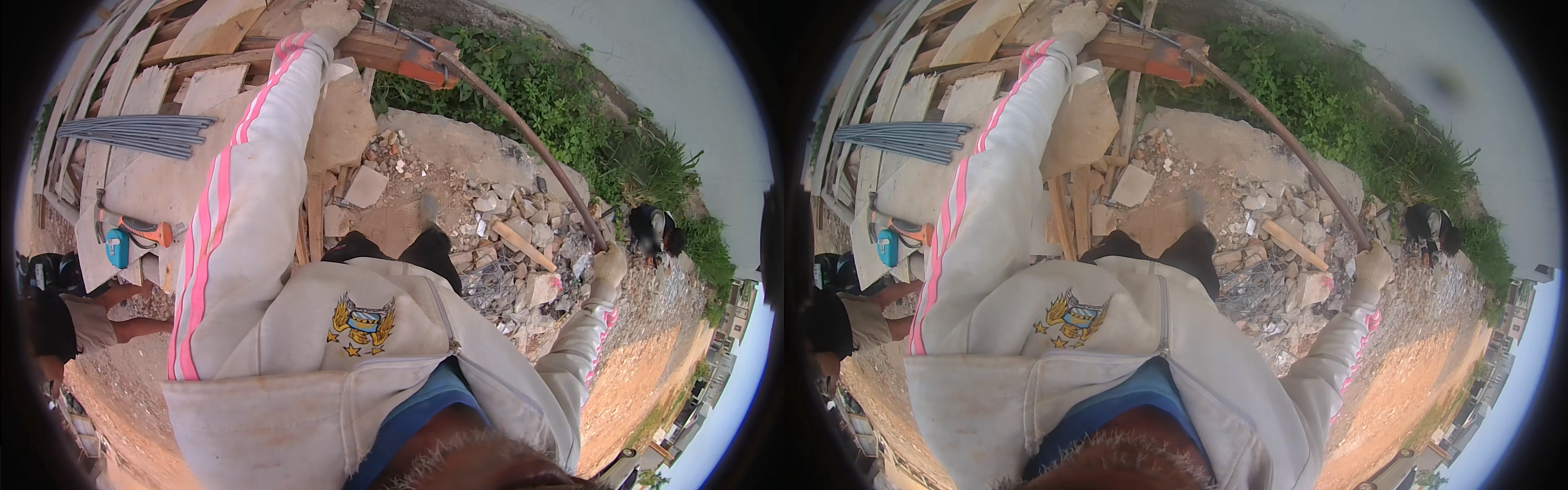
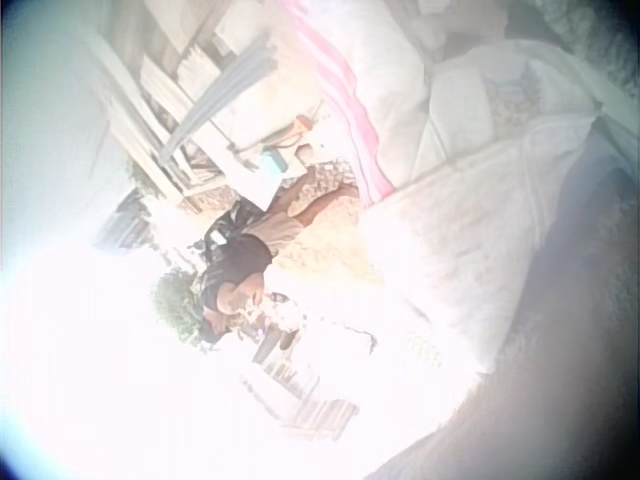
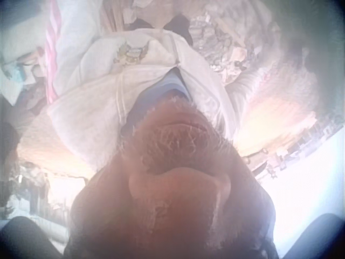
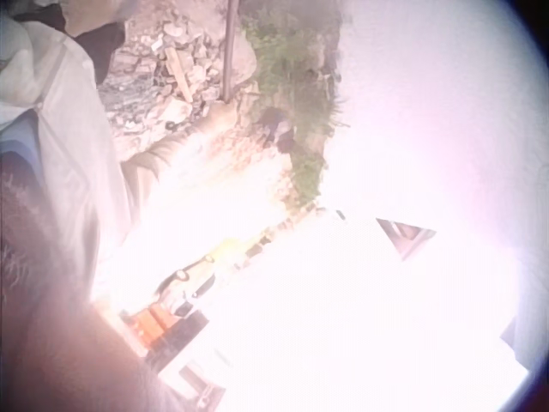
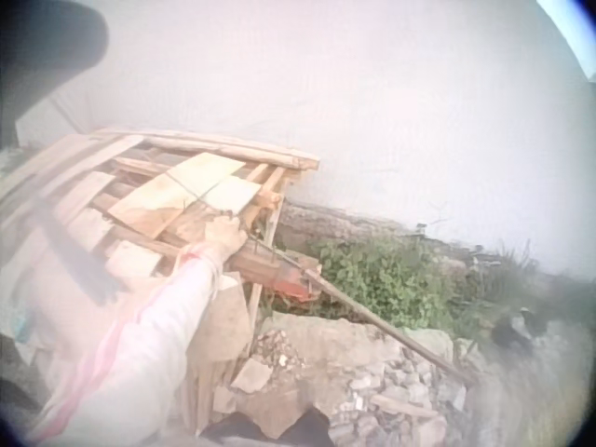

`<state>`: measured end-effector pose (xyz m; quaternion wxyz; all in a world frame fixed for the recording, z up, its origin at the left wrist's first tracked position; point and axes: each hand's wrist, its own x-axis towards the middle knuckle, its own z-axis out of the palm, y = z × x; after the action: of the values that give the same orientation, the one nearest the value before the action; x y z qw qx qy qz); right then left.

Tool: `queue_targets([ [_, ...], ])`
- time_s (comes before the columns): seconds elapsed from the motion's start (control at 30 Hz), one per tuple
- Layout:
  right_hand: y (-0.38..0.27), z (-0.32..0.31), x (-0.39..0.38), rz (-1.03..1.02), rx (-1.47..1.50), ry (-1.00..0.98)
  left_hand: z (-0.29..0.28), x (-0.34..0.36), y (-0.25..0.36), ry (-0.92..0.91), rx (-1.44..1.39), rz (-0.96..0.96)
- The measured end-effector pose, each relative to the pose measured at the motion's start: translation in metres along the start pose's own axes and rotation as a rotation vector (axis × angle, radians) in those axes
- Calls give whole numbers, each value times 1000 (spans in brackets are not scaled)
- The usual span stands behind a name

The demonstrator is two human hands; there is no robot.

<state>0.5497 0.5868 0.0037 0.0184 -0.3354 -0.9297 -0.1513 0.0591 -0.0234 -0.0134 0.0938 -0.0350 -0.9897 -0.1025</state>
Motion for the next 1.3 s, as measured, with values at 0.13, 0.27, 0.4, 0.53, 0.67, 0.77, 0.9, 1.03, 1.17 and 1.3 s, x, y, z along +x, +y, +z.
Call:
queue_targets([
  [0.13,-3,-8,16,-41,-2,28,7,1,-5,73,106,7],
  [0.27,2,3,29,-44,16,3,17,10,-7,137,158,3],
  [0.4,10,19,52,-90,-6,26,23,14,-8,110,161,-3],
  [0.53,12,34,74,-167,-62,1,30,15,-9,114,233,3],
  [0.67,10,42,85,-201,10,-45,36,21,-9,98,292,-11],
  [0.77,9,43,90,-244,42,-12,30,16,-4,124,289,0],
  [0.9,10,42,88,-227,69,17,7,-2,11,111,137,-17],
  [1.03,13,43,68,-198,26,64,-8,-8,19,19,46,-75],
  [1.17,15,36,49,-213,26,78,5,4,8,19,94,-43],
  [1.3,10,24,29,-126,0,19,29,12,-4,192,236,31],
])
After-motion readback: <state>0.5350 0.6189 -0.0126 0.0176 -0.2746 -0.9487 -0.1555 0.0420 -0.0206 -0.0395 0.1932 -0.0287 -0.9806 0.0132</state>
